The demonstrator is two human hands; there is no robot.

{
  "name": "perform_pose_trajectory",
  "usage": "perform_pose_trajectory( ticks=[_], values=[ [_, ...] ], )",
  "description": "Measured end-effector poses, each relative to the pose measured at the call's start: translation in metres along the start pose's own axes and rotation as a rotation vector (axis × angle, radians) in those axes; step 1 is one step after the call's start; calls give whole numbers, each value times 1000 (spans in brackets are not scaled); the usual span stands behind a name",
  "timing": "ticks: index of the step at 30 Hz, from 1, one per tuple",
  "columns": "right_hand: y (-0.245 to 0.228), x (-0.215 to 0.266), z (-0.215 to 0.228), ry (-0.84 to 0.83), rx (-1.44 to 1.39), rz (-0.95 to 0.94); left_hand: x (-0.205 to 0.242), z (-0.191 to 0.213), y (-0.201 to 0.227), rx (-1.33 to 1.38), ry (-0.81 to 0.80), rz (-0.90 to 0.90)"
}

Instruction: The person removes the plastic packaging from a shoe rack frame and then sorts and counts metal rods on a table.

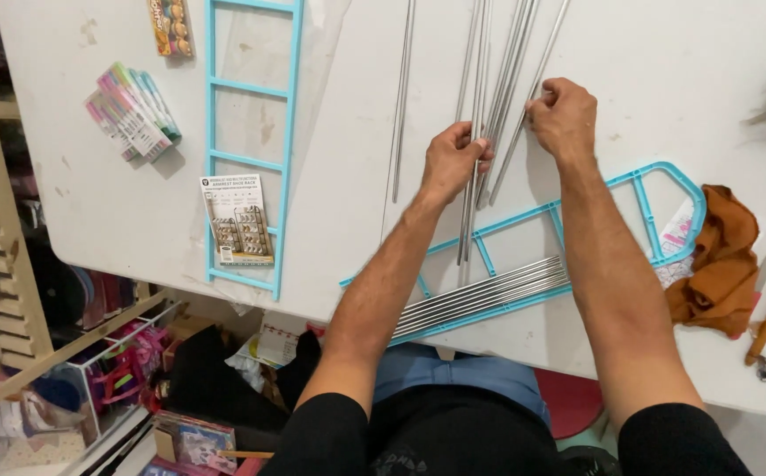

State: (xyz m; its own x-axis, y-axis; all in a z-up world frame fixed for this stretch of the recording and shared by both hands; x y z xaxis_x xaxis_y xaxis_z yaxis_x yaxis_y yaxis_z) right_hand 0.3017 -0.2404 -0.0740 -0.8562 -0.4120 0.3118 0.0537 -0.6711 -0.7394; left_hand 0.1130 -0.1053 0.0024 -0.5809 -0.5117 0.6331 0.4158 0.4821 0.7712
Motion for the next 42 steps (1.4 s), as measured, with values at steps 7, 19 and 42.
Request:
perform_pose_trajectory(
  ticks=[7,19,42],
  values=[
    [-77,84,-8,-244,-362,-32,-14,4,1,-143,52,-3],
    [-72,93,4,-312,-606,62,-1,-24,15,-333,82,11],
    [-49,96,28,-58,-347,-151,10,-45,23,-177,-154,-103]
  ],
)
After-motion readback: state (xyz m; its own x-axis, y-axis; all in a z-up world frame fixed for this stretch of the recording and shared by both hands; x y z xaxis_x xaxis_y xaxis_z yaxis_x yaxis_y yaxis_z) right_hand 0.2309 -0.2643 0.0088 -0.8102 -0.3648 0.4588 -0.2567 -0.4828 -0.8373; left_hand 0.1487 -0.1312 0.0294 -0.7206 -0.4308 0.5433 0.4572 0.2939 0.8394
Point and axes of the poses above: each hand's wrist, its own x-axis away from the middle knuckle, its own z-axis out of the back of the hand, y = z × x, the point moved 9 cm from there along -x, towards the middle knuckle, and after that the axes turned 1 degree about y, right-handed, at the moved point
